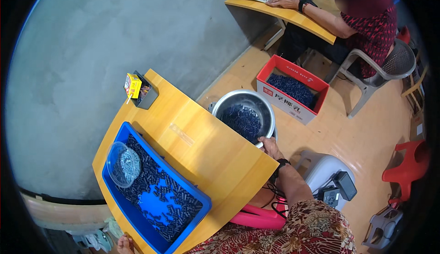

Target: Inserting small black plastic pins into a blue component at a workstation.

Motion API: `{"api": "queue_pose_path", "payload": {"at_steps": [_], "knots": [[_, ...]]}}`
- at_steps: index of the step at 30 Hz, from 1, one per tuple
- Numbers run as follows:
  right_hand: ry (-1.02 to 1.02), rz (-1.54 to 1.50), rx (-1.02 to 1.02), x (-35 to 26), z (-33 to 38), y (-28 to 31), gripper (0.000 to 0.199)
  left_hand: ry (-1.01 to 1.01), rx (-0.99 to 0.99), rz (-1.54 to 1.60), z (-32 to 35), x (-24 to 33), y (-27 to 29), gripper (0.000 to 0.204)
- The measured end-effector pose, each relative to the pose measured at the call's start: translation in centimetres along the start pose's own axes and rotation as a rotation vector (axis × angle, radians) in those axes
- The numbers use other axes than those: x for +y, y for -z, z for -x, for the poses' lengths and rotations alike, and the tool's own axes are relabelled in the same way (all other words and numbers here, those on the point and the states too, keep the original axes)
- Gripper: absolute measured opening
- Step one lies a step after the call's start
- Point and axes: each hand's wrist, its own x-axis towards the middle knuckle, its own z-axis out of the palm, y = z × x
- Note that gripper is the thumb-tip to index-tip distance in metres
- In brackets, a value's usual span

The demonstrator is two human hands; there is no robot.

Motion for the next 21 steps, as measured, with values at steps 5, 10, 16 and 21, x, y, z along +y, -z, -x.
{"api": "queue_pose_path", "payload": {"at_steps": [5, 10, 16, 21], "knots": [[0.155, -0.154, -0.024, -2.0, -1.0, -1.8, 0.01, -0.054, 0.023, 0.025, -0.3, -1.2, 0.8, 0.024], [0.153, -0.158, 0.006, -4.6, -1.6, -1.2, 0.01, -0.079, 0.0, 0.071, -0.6, -1.7, 0.7, 0.018], [0.158, -0.27, -0.062, -7.5, -1.9, -2.2, 0.01, -0.108, 0.025, 0.066, -0.9, -2.1, 0.5, 0.008], [0.252, -0.388, -0.018, -9.6, -1.2, -3.6, 0.016, -0.158, 0.02, 0.114, -0.1, -1.4, -0.6, 0.008]]}}
